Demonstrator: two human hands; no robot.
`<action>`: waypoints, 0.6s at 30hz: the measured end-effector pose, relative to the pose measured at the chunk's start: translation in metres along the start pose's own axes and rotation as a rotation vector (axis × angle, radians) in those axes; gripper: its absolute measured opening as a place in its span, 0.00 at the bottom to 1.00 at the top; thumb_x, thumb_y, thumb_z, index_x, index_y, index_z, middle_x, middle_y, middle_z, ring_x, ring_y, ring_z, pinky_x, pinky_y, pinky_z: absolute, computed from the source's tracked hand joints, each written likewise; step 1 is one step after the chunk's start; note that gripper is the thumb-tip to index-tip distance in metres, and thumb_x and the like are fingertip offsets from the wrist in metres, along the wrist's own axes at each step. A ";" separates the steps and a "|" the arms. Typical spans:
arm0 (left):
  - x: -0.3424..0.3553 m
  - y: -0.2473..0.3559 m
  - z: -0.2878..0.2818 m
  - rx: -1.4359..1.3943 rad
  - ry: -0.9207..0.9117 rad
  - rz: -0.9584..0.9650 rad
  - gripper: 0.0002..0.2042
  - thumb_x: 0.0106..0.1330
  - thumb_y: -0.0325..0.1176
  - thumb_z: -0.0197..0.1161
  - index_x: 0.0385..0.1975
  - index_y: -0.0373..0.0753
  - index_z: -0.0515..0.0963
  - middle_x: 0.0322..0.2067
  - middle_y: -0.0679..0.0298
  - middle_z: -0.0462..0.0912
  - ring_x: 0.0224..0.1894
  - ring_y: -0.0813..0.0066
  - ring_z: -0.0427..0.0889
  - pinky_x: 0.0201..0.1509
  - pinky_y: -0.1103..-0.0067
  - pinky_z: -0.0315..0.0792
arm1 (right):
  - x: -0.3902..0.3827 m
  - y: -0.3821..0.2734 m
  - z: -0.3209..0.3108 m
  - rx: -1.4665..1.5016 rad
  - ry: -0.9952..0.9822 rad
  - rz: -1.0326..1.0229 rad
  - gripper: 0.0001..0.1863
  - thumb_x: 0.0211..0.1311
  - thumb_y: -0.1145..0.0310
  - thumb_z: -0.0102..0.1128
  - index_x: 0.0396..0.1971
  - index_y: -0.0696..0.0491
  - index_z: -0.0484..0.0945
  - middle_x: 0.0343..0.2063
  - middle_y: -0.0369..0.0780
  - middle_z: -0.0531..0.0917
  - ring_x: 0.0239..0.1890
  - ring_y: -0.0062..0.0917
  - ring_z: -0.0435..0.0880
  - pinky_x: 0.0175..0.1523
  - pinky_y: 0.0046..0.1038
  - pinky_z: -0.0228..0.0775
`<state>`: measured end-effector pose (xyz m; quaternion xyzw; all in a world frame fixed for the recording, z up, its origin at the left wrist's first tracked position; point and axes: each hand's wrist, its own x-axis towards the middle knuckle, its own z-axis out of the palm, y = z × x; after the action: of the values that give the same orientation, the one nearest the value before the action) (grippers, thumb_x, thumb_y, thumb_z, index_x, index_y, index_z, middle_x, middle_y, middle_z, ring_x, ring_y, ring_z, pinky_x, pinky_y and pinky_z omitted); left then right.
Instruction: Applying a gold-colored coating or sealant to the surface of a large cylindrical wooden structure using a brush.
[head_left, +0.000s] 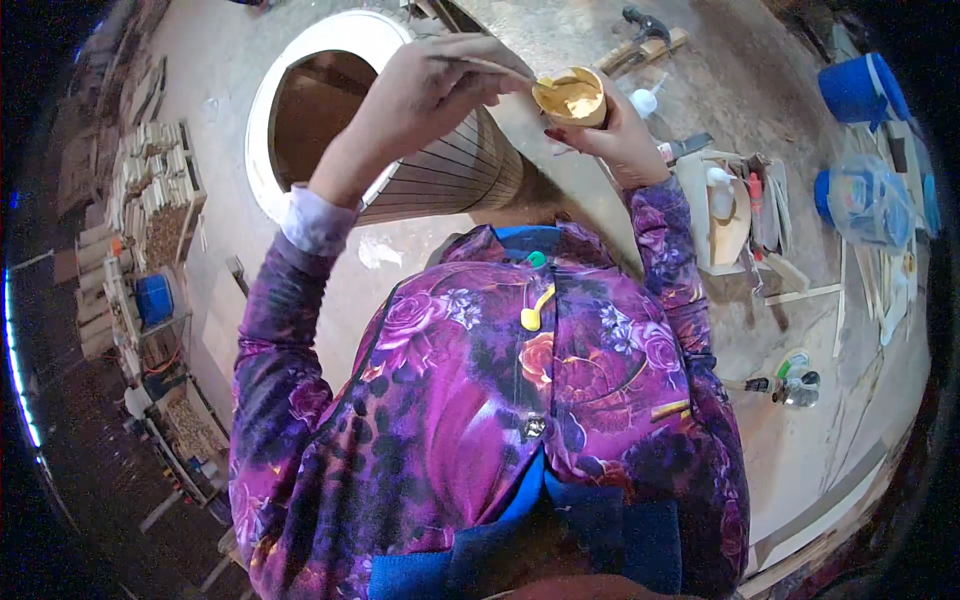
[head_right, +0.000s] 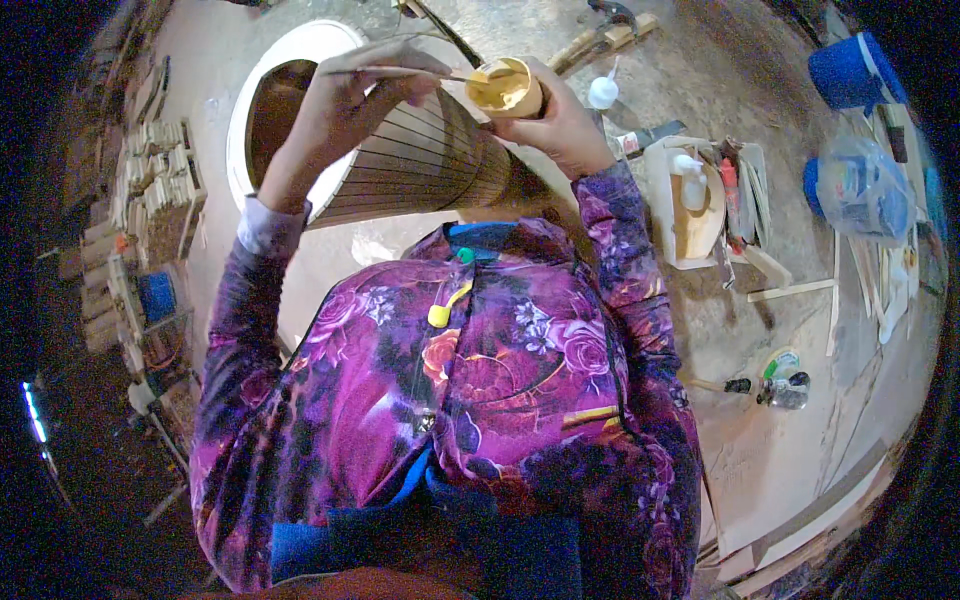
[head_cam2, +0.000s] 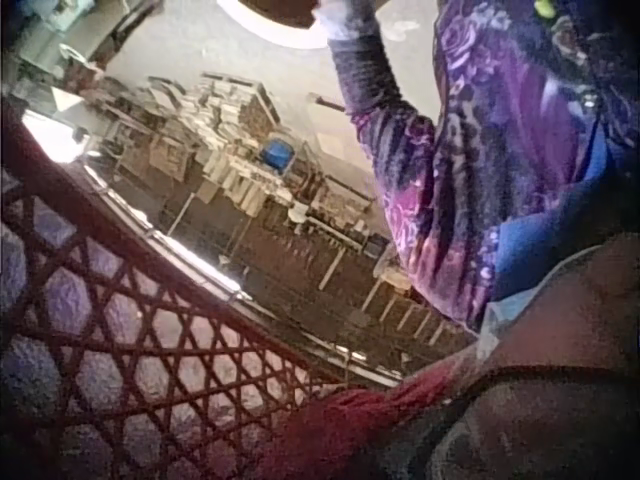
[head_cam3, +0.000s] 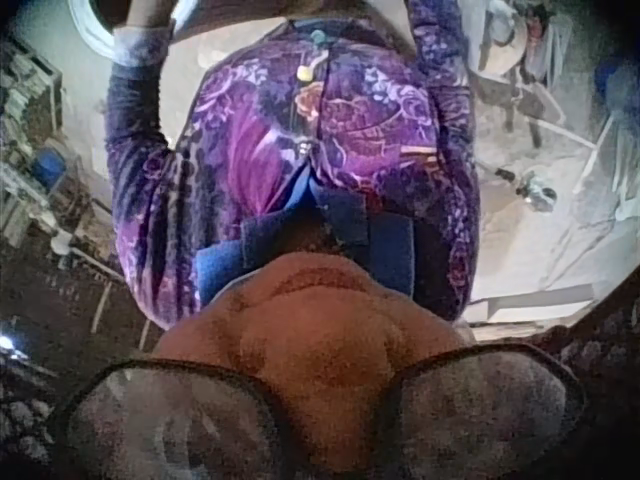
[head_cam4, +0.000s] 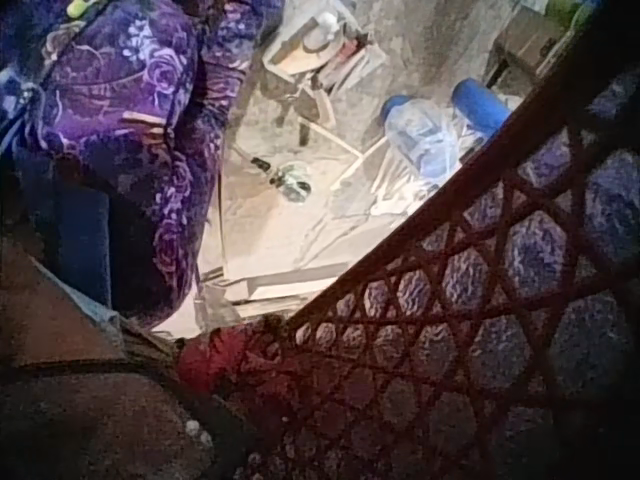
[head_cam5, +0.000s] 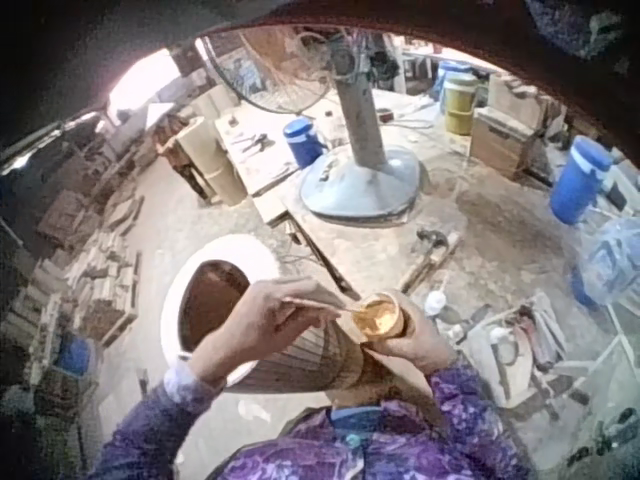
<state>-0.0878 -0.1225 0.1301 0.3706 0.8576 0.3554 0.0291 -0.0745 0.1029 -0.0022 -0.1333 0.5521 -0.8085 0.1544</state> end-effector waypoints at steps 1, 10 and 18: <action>-0.006 0.005 0.005 0.007 0.006 -0.004 0.09 0.64 0.28 0.60 0.43 0.37 0.81 0.36 0.65 0.83 0.35 0.80 0.81 0.37 0.80 0.76 | 0.003 0.001 0.000 -0.094 0.012 -0.055 0.33 0.44 0.73 0.73 0.53 0.55 0.69 0.45 0.36 0.77 0.48 0.18 0.76 0.53 0.22 0.71; -0.003 0.024 0.031 0.060 0.282 -0.234 0.09 0.63 0.30 0.61 0.41 0.37 0.81 0.22 0.64 0.80 0.22 0.79 0.78 0.26 0.82 0.70 | 0.014 -0.008 0.036 -0.126 0.165 -0.180 0.33 0.45 0.79 0.71 0.52 0.54 0.64 0.46 0.37 0.75 0.50 0.21 0.76 0.54 0.25 0.72; 0.010 0.026 0.015 0.374 0.237 0.028 0.07 0.59 0.29 0.62 0.36 0.37 0.80 0.26 0.53 0.78 0.27 0.51 0.78 0.32 0.72 0.74 | 0.022 0.003 0.038 -0.250 0.084 -0.149 0.31 0.46 0.77 0.72 0.51 0.54 0.66 0.45 0.36 0.75 0.47 0.18 0.76 0.52 0.22 0.71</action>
<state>-0.0748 -0.0951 0.1376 0.3373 0.9007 0.2317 -0.1460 -0.0795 0.0613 0.0091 -0.1582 0.6431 -0.7474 0.0532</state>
